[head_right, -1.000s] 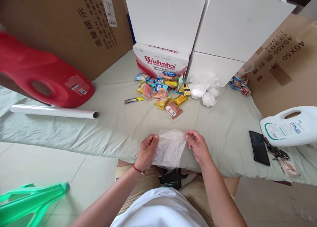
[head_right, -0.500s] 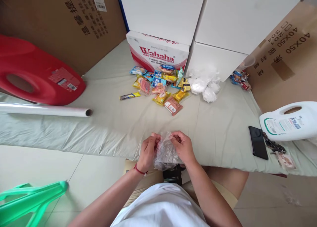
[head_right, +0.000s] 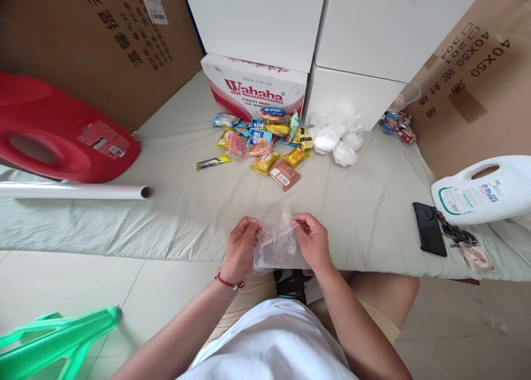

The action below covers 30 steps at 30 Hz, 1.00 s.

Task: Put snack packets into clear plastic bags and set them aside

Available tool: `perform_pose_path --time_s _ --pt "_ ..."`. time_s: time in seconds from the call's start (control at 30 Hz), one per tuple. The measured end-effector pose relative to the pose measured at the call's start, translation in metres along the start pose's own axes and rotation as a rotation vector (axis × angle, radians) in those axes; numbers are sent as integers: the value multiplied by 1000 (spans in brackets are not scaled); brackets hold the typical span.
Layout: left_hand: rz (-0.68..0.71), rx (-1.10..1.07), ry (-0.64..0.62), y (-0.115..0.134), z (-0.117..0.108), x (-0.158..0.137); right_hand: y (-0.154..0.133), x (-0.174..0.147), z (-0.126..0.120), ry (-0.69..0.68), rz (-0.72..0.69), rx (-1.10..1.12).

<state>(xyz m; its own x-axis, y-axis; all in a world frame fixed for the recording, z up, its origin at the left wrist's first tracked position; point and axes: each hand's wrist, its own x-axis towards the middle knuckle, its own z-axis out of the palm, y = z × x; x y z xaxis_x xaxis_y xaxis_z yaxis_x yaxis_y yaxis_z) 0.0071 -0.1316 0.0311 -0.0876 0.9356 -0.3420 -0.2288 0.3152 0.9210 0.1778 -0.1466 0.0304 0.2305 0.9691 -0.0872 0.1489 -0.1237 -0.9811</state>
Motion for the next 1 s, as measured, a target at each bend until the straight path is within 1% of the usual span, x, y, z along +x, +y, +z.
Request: perform_pose_path --time_s 0.07,0.17,0.27,0.33,0.4,0.47,0.5,0.57,0.63,0.67,0.7,0.77,0.83,0.87,0.93,0.97,1.0 --pt "26 -53 34 1 -1 4 3 1 -10 46 62 79" --pt "36 -39 80 3 -6 14 5 1 -25 95 134 159" --pt "0 -5 93 8 -14 26 10 1 -42 146 169 165" --pt "-16 4 71 11 -21 34 17 2 -54 178 178 129" --pt "-37 -1 47 15 -26 40 25 4 -67 195 174 48" --pt "-66 -17 33 16 -30 45 32 6 -78 214 134 -132" --pt "-81 -23 26 17 -32 46 33 7 -82 223 82 -258" --pt "-108 -19 7 17 -33 48 32 5 -86 210 -106 -525" --pt "-127 -5 -21 16 -33 48 25 1 -84 134 -347 -730" --pt "-132 6 -32 16 -33 49 20 -1 -81 77 -460 -791" --pt "-134 18 -40 16 -33 49 15 -2 -78 11 -553 -831" --pt "-140 50 -59 16 -33 51 4 -2 -69 -121 -670 -862" --pt "-155 90 -99 19 -32 56 -5 2 -60 -267 -712 -843" --pt "-164 106 -125 21 -31 60 -8 4 -56 -340 -702 -824" --pt "-170 115 -160 27 -29 69 -12 7 -48 -453 -630 -774" --pt "-163 107 -161 31 -28 74 -13 7 -43 -470 -574 -743" --pt "-147 90 -151 35 -27 79 -13 5 -39 -452 -509 -709"
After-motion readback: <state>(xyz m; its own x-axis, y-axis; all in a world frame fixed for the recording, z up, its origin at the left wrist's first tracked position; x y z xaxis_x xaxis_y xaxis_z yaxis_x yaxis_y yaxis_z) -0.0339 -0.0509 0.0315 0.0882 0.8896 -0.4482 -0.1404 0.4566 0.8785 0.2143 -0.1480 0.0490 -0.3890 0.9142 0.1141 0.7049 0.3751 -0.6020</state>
